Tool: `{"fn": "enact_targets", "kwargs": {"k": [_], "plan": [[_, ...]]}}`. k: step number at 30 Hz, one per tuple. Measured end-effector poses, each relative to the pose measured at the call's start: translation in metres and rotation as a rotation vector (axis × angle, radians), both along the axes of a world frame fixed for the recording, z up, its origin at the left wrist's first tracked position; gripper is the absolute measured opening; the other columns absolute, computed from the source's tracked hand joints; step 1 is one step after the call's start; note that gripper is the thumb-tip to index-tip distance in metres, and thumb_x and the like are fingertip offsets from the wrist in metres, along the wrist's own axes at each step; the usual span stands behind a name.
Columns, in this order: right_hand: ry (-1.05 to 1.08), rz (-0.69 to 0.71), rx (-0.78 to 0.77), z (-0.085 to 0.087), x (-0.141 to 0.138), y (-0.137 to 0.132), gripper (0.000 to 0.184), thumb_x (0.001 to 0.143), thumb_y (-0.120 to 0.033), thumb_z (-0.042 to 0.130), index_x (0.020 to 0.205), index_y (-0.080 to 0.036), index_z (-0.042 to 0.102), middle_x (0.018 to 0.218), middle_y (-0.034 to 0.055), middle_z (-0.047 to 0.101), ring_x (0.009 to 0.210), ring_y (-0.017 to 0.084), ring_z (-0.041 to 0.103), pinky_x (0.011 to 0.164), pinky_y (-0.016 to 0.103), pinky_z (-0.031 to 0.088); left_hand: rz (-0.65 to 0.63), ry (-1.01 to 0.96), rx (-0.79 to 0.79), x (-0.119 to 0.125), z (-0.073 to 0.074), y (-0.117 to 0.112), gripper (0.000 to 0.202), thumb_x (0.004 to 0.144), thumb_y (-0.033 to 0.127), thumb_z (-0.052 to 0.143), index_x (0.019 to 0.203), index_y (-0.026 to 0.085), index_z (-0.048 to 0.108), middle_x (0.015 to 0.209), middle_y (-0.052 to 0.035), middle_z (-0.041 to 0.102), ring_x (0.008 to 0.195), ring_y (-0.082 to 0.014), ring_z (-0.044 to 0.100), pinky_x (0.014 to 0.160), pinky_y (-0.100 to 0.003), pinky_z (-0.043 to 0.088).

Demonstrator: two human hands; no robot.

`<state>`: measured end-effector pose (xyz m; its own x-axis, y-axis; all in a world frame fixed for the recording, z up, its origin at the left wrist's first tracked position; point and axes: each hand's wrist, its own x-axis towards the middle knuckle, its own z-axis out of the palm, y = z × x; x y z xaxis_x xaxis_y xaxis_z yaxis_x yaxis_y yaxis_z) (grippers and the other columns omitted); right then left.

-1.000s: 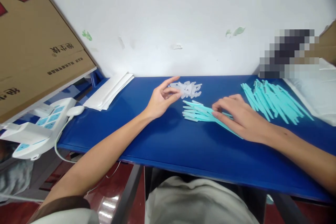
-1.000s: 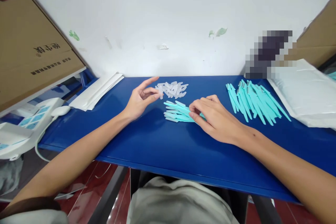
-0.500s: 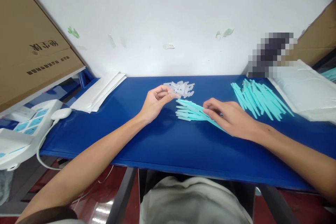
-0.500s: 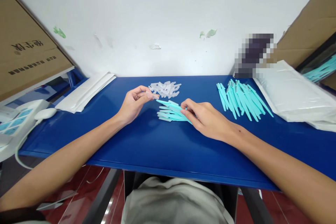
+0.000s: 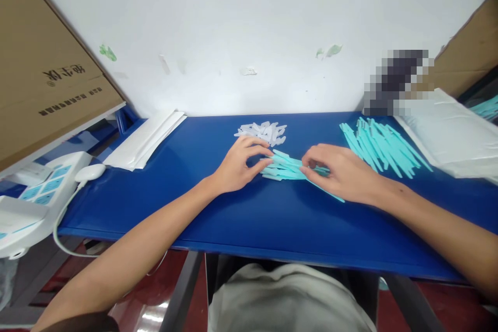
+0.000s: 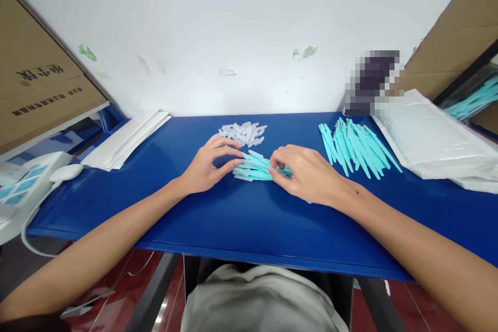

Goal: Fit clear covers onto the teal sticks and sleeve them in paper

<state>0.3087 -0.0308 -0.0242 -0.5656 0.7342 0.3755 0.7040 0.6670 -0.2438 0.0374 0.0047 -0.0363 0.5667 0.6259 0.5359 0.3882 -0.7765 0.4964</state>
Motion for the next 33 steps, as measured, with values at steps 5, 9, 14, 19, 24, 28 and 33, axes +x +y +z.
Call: {"fn": "enact_targets", "kwargs": {"k": [5,9,14,19,24,28,33], "plan": [[-0.163,-0.134,-0.004,0.005,0.004,0.003,0.037,0.097,-0.051,0.047,0.092,-0.020,0.067,0.059,0.0011,0.058,0.063,0.021,0.053,0.080,0.042,0.035,-0.053,0.277,-0.048,-0.004,-0.002,0.000,0.054,0.096,0.052,0.062,0.144,0.028,0.056,0.147,-0.0122,0.054,0.134,-0.0332,0.048,0.112,-0.052,0.038],[-0.193,-0.179,-0.123,0.011,0.006,0.002,0.047,0.093,-0.061,0.050,0.107,-0.020,0.069,0.056,0.0025,0.057,0.067,0.026,0.057,0.064,0.035,0.036,-0.058,0.346,-0.074,-0.008,0.000,0.002,0.063,0.092,0.059,0.065,0.146,0.029,0.054,0.150,-0.0130,0.050,0.136,-0.0361,0.045,0.112,-0.054,0.035],[-0.308,-0.196,-0.301,0.020,0.008,0.007,0.062,0.087,-0.065,0.058,0.131,-0.022,0.061,0.063,0.0012,0.063,0.056,0.022,0.058,0.054,0.032,0.035,-0.062,0.334,-0.080,-0.012,0.002,0.004,0.066,0.089,0.060,0.068,0.146,0.030,0.054,0.148,-0.0127,0.051,0.136,-0.0369,0.045,0.112,-0.054,0.034],[-0.428,-0.068,-0.345,0.034,-0.008,0.027,0.051,0.078,-0.053,0.068,0.114,-0.018,0.064,0.104,0.0126,0.069,0.083,0.028,0.067,0.063,0.035,0.046,-0.009,0.253,-0.060,-0.018,0.003,0.009,0.052,0.098,0.055,0.056,0.141,0.025,0.058,0.142,-0.0125,0.055,0.131,-0.0331,0.050,0.110,-0.049,0.036],[-0.620,0.013,-0.336,0.034,-0.029,0.038,0.022,0.079,-0.038,0.066,0.089,-0.018,0.065,0.101,0.0144,0.071,0.084,0.030,0.069,0.063,0.037,0.047,0.089,0.125,-0.015,-0.023,0.003,0.014,0.043,0.103,0.050,0.045,0.132,0.022,0.062,0.128,-0.0114,0.063,0.117,-0.0291,0.056,0.103,-0.044,0.040],[-0.644,0.021,-0.220,0.022,-0.030,0.031,0.025,0.086,-0.032,0.062,0.105,-0.017,0.065,0.104,0.0176,0.074,0.089,0.034,0.071,0.071,0.040,0.048,0.056,0.042,-0.076,-0.021,0.000,0.013,0.042,0.104,0.050,0.044,0.128,0.022,0.065,0.126,-0.0107,0.066,0.118,-0.0286,0.058,0.106,-0.044,0.040],[-0.241,0.081,-0.245,0.015,-0.029,0.021,0.021,0.091,-0.023,0.050,0.110,-0.019,0.057,0.093,0.0098,0.072,0.074,0.025,0.066,0.065,0.034,0.044,-0.129,-0.335,-0.304,0.000,0.018,-0.002,0.047,0.106,0.054,0.039,0.130,0.023,0.065,0.136,-0.0094,0.064,0.128,-0.0272,0.057,0.109,-0.040,0.043]]}}
